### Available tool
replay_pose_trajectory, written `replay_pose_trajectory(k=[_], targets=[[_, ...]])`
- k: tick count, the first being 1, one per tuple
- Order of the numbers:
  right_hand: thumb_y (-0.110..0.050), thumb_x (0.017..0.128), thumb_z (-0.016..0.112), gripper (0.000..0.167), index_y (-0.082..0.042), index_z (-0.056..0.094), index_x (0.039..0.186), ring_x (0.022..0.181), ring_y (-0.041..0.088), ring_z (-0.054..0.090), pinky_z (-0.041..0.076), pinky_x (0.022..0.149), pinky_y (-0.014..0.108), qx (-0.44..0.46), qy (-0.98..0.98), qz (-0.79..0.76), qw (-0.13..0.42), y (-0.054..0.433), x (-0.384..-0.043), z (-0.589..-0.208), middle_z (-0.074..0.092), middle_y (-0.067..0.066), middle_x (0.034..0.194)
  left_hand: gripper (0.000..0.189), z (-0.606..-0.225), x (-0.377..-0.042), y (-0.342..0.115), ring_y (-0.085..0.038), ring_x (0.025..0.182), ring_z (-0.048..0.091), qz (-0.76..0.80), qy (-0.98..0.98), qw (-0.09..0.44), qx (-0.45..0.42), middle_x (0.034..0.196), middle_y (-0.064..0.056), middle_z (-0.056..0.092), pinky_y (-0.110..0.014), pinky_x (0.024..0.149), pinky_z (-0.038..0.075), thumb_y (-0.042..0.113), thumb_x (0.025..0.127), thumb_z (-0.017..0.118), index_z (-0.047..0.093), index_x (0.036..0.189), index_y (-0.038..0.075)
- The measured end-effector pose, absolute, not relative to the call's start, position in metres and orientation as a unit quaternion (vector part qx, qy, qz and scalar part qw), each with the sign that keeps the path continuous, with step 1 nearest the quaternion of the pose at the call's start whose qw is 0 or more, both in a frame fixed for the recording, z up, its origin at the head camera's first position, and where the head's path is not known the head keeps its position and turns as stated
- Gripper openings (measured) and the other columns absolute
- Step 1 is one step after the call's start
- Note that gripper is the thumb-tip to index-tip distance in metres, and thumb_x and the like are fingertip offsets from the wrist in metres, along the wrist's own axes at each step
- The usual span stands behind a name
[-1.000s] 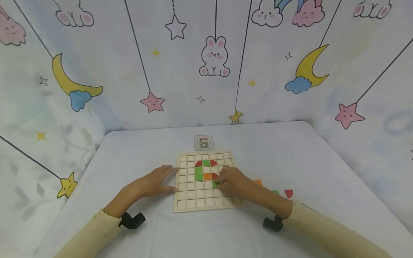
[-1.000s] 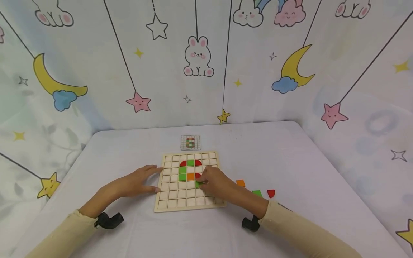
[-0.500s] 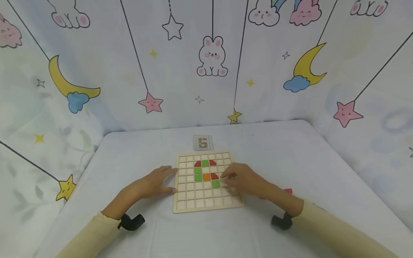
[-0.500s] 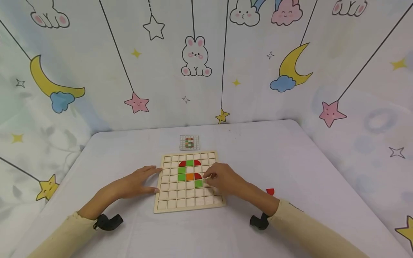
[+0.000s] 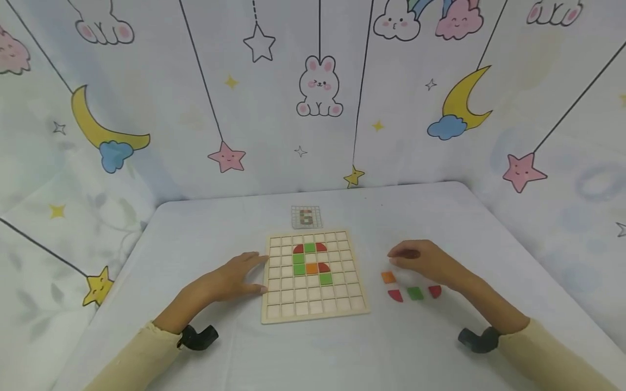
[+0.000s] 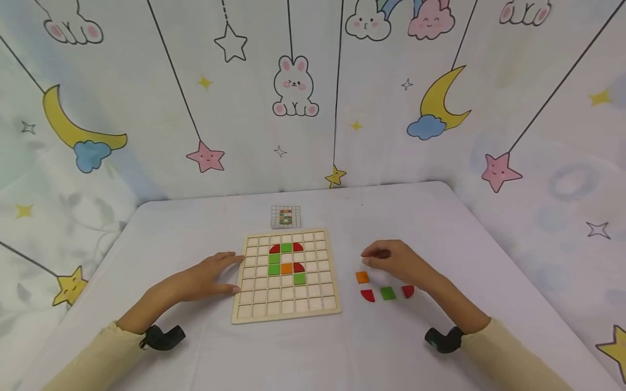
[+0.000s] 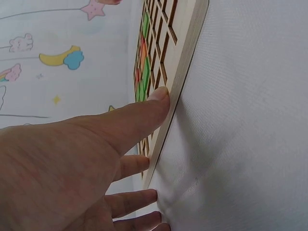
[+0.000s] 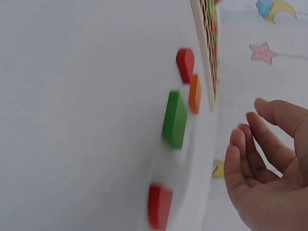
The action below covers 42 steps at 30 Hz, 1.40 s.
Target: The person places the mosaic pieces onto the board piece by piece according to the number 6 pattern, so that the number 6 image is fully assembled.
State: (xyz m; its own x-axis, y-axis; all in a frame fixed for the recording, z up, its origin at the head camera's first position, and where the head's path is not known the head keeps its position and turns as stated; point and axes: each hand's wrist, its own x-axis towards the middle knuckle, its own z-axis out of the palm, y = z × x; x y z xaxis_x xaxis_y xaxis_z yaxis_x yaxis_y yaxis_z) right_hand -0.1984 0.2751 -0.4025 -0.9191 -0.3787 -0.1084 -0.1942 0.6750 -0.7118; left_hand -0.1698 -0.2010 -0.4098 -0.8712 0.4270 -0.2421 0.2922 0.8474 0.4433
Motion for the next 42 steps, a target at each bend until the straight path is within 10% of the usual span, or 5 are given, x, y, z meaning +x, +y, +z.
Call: replay_pose_trajectory(k=[16,42], targets=[[-0.035,0.092,0.083,0.045,-0.015,0.071,0.131,0.122,0.024,0.062,0.052,0.105,0.045,-0.157,0.904,-0.359,0.171,0.281,-0.186,-0.422,0.069,0.001,0.129,0.078,-0.411,-0.17,-0.202,-0.051,0.152,0.035,0.205,0.944,0.16,0.202,0.163,-0.032,0.036,-0.066,0.12,0.034,0.042,0.098,0.076,0.044,0.159,0.006],[-0.014,0.095,0.077,0.023,-0.013,0.076,0.118,0.106,0.019,0.065,0.058,0.098,0.044,-0.188,0.919,-0.323,0.125,0.253,-0.192,-0.42,0.072,-0.003,0.112,0.08,-0.414,-0.17,-0.203,-0.049,0.153,0.033,0.2,0.946,0.166,0.193,0.165,-0.029,0.035,-0.065,0.122,0.033,0.044,0.097,0.076,0.042,0.161,0.008]])
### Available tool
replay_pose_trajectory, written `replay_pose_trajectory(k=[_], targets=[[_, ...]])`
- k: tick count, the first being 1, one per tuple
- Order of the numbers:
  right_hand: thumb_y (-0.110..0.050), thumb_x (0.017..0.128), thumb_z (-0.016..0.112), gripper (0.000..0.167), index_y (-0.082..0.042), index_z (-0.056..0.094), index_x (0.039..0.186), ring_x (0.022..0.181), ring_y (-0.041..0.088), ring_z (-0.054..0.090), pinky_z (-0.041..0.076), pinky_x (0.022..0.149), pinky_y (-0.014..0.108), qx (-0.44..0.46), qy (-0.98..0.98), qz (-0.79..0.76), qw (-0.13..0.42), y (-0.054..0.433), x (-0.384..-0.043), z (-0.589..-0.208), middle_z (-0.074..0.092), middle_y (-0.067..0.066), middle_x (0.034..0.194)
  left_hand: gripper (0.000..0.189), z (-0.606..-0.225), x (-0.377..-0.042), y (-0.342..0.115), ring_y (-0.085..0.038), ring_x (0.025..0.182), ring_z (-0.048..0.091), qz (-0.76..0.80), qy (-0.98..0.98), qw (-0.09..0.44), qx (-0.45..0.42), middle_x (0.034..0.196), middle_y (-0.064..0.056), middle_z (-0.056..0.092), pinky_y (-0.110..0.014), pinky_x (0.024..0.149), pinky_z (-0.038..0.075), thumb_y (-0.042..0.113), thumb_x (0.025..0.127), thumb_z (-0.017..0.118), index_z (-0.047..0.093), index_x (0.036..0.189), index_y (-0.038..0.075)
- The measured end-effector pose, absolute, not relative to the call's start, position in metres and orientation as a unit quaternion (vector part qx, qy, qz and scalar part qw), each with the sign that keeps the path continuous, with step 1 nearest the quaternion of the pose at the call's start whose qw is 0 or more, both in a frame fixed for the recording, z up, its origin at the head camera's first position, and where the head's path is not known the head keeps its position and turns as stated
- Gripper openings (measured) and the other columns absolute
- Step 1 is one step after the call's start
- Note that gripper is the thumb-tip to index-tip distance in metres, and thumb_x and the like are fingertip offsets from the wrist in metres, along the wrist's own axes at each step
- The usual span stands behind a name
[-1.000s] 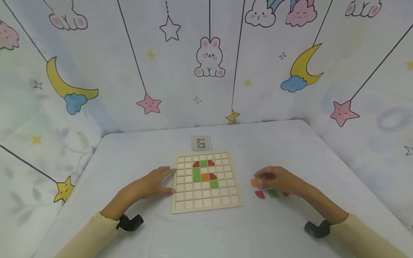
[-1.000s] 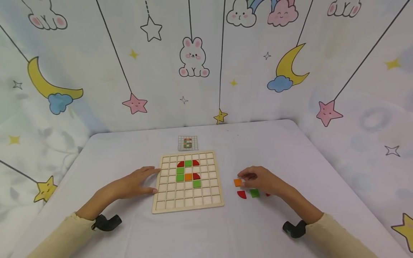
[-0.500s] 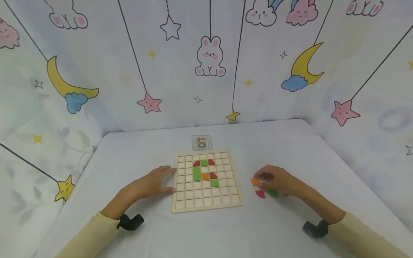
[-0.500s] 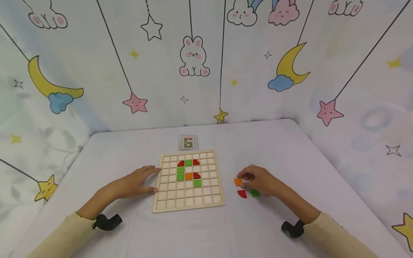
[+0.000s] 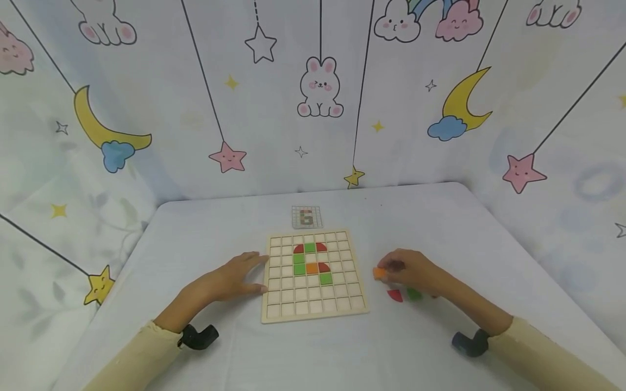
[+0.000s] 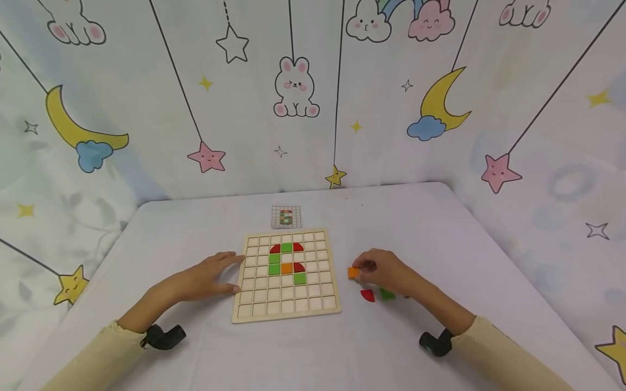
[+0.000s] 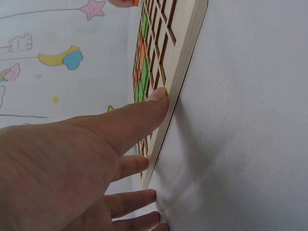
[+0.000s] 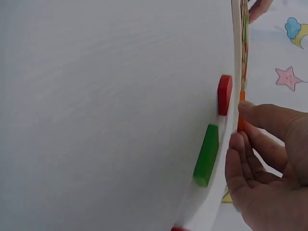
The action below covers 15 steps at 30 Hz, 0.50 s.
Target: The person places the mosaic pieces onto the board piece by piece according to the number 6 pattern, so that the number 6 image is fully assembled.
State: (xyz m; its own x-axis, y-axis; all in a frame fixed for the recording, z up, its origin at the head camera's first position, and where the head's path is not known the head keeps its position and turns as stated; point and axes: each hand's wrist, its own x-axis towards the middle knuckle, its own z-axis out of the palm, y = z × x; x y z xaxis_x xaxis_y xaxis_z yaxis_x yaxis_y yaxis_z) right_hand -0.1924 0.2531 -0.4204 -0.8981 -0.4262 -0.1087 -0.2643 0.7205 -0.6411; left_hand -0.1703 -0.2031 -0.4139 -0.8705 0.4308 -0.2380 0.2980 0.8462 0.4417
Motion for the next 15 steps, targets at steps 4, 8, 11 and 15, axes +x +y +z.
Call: replay_pose_trajectory(k=[4,8,11,15], targets=[[-0.012,0.096,0.074,0.021,-0.014,0.076,0.117,0.107,0.019,0.065,0.058,0.1,0.044,-0.184,0.922,-0.318,0.123,0.234,-0.196,-0.414,0.072,-0.003,0.112,0.081,-0.414,-0.171,-0.203,-0.049,0.154,0.032,0.198,0.947,0.167,0.19,0.165,-0.029,0.034,-0.065,0.122,0.033,0.044,0.097,0.076,0.042,0.161,0.008],[-0.012,0.096,0.075,0.02,-0.013,0.077,0.116,0.107,0.019,0.065,0.058,0.1,0.045,-0.191,0.918,-0.327,0.118,0.213,-0.2,-0.411,0.073,-0.003,0.111,0.081,-0.414,-0.17,-0.203,-0.049,0.154,0.032,0.2,0.947,0.169,0.186,0.166,-0.029,0.034,-0.066,0.122,0.032,0.045,0.097,0.076,0.042,0.161,0.008],[-0.013,0.096,0.076,0.019,-0.013,0.077,0.115,0.105,0.018,0.064,0.058,0.1,0.043,-0.198,0.915,-0.332,0.117,0.195,-0.2,-0.411,0.073,-0.003,0.11,0.081,-0.413,-0.169,-0.203,-0.05,0.154,0.032,0.202,0.947,0.167,0.188,0.166,-0.029,0.034,-0.066,0.122,0.032,0.044,0.097,0.076,0.042,0.161,0.008],[-0.015,0.095,0.077,0.02,-0.014,0.077,0.115,0.101,0.016,0.061,0.057,0.096,0.038,-0.208,0.911,-0.333,0.127,0.17,-0.198,-0.41,0.071,-0.004,0.107,0.081,-0.412,-0.169,-0.202,-0.05,0.154,0.032,0.204,0.946,0.168,0.189,0.166,-0.03,0.034,-0.067,0.122,0.032,0.043,0.097,0.076,0.042,0.161,0.008]])
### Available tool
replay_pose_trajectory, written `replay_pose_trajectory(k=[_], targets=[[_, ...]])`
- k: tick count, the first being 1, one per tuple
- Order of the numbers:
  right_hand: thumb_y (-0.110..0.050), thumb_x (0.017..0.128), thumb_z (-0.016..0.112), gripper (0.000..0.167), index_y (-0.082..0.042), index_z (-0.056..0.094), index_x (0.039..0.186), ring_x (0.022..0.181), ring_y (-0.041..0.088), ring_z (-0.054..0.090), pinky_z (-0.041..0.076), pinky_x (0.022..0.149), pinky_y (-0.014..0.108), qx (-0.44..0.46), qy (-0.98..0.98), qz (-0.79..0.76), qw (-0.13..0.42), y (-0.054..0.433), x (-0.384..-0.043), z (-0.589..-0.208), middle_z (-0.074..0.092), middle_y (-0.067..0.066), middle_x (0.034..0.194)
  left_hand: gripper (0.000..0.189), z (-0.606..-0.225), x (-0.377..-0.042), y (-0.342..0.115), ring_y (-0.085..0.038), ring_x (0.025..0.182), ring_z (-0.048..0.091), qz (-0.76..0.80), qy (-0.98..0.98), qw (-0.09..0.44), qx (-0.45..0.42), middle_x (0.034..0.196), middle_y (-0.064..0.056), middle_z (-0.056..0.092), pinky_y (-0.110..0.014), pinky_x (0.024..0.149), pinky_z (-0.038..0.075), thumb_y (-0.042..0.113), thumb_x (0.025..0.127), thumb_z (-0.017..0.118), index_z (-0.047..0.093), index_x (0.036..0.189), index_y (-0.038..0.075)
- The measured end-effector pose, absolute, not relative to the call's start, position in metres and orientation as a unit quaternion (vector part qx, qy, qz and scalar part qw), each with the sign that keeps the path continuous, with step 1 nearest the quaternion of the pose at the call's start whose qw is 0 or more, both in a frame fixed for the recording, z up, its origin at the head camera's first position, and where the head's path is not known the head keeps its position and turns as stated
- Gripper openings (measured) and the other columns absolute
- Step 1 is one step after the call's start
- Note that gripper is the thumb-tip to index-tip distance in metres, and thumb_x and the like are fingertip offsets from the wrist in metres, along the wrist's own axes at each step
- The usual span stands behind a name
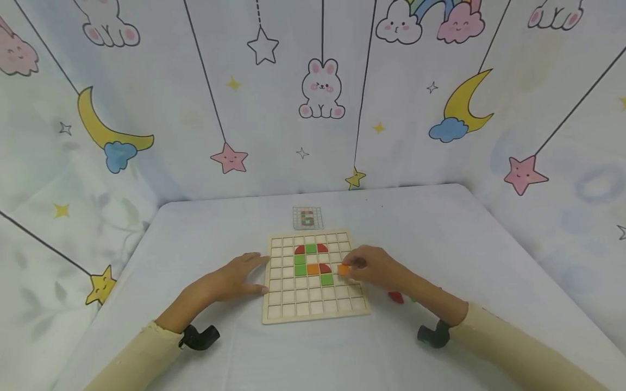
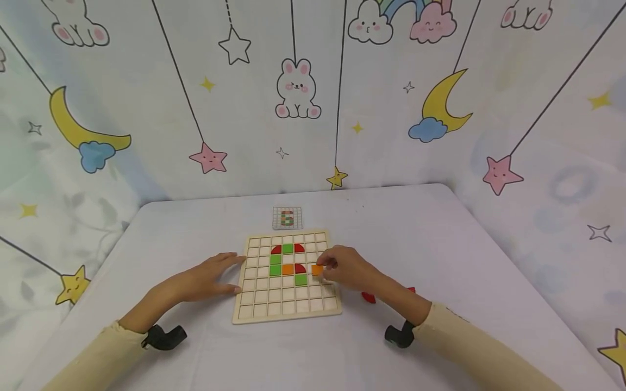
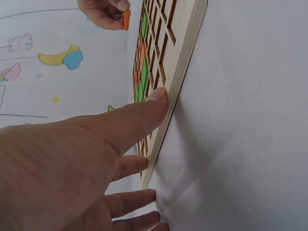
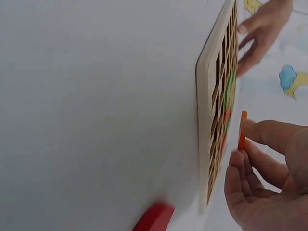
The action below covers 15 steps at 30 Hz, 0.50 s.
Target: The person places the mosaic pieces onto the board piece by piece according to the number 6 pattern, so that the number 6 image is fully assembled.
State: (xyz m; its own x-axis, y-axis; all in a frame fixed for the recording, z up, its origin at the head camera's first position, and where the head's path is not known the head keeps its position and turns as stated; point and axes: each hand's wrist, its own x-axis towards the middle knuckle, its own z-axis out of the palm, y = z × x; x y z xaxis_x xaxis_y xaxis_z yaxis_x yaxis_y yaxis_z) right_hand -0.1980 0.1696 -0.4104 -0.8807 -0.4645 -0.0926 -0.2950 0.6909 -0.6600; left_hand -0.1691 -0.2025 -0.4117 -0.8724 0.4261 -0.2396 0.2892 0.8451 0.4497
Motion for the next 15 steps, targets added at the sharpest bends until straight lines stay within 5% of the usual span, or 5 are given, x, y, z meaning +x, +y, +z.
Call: replay_pose_trajectory(k=[15], targets=[[-0.01,0.093,0.079,0.02,-0.007,0.077,0.114,0.103,0.017,0.061,0.056,0.095,0.038,-0.309,0.907,-0.27,0.096,0.096,-0.184,-0.415,0.071,0.001,0.11,0.081,-0.412,-0.17,-0.204,-0.05,0.154,0.03,0.206,0.945,0.17,0.19,0.167,-0.029,0.032,-0.066,0.122,0.032,0.044,0.098,0.075,0.04,0.162,0.008]])
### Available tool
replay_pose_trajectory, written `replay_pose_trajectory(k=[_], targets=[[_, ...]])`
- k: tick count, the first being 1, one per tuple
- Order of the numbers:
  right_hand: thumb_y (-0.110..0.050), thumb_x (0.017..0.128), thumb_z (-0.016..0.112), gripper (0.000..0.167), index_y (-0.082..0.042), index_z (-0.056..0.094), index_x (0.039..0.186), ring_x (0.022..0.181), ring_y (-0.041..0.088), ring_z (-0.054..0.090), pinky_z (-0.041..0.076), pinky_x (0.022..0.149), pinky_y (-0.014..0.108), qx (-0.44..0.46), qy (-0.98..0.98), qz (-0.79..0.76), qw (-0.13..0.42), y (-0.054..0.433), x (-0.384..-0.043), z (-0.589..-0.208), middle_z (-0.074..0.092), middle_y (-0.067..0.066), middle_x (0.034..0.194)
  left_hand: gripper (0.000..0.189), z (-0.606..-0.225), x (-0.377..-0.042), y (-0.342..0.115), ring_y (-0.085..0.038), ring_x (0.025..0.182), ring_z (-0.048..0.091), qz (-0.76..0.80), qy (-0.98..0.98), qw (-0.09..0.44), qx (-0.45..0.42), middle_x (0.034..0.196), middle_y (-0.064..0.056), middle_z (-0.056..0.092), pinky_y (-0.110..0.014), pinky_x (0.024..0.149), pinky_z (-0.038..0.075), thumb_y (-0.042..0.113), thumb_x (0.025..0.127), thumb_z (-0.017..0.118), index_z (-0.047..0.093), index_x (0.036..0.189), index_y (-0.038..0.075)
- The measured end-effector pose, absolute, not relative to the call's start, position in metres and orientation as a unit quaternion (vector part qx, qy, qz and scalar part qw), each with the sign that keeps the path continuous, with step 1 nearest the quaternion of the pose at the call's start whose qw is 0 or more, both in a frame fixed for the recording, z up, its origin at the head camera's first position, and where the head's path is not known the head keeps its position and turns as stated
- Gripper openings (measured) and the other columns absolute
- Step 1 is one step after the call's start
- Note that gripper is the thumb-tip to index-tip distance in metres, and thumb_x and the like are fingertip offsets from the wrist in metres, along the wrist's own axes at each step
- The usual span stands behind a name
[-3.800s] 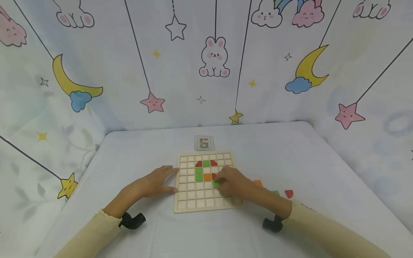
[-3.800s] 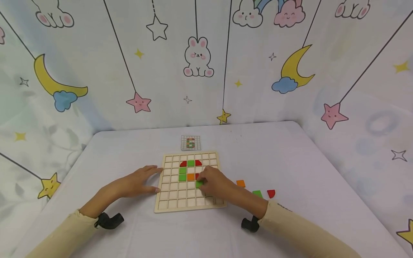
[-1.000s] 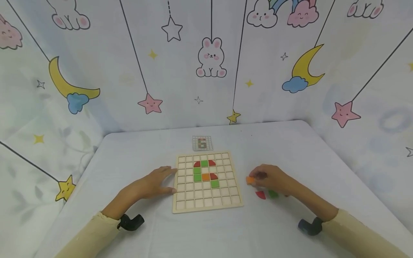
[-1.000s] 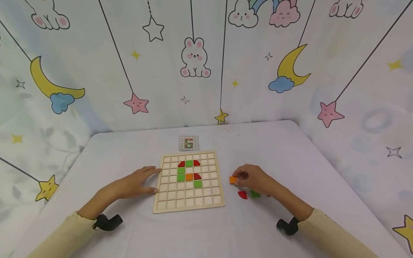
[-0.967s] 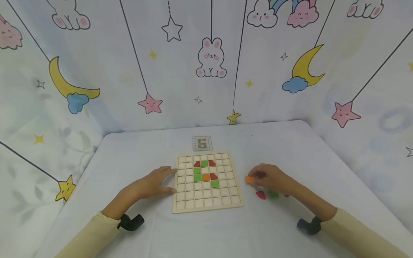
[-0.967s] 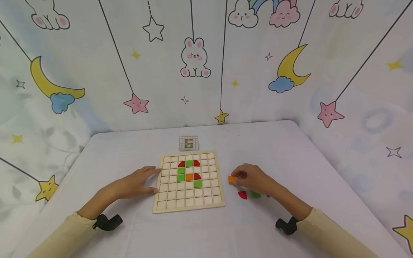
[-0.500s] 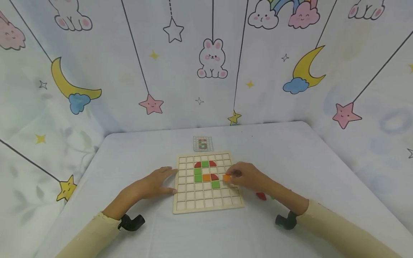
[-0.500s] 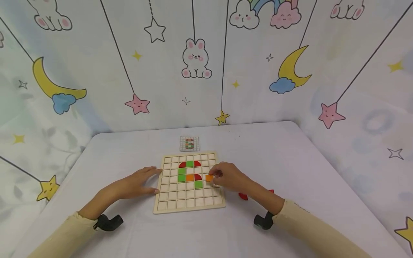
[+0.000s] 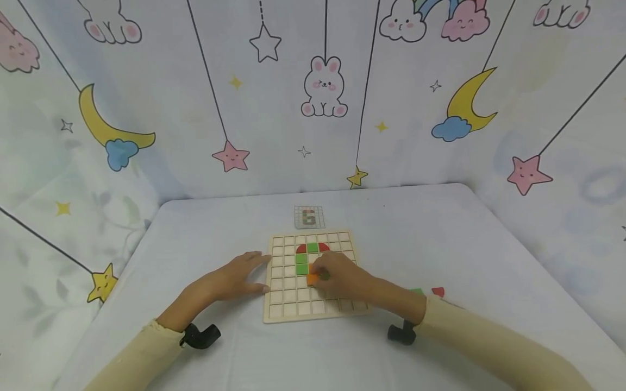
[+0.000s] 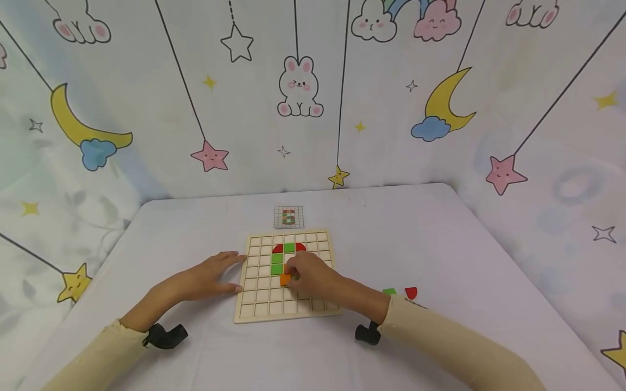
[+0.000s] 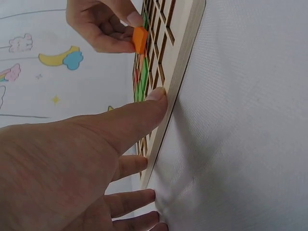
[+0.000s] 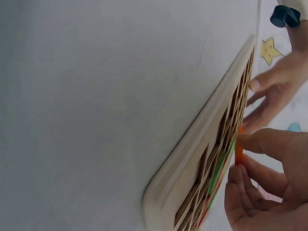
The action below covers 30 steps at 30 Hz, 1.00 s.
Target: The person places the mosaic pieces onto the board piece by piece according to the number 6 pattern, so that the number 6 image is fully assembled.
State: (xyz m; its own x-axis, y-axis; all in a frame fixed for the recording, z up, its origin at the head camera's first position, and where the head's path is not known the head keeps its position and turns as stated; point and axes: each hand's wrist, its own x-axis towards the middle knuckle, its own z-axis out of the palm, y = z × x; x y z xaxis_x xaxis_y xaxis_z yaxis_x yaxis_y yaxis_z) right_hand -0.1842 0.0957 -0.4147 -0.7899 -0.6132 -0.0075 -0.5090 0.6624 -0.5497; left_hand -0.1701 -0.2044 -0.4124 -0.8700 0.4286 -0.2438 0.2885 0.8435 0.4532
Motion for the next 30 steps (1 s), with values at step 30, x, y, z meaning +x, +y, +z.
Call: replay_pose_trajectory(k=[30], targets=[[-0.019,0.099,0.076,0.025,-0.01,0.08,0.123,0.091,0.007,0.056,0.052,0.077,0.018,-0.342,0.915,-0.195,0.092,0.069,-0.177,-0.414,0.068,-0.005,0.103,0.08,-0.415,-0.172,-0.206,-0.05,0.154,0.032,0.199,0.946,0.164,0.196,0.166,-0.029,0.033,-0.066,0.121,0.033,0.044,0.099,0.073,0.04,0.162,0.008]])
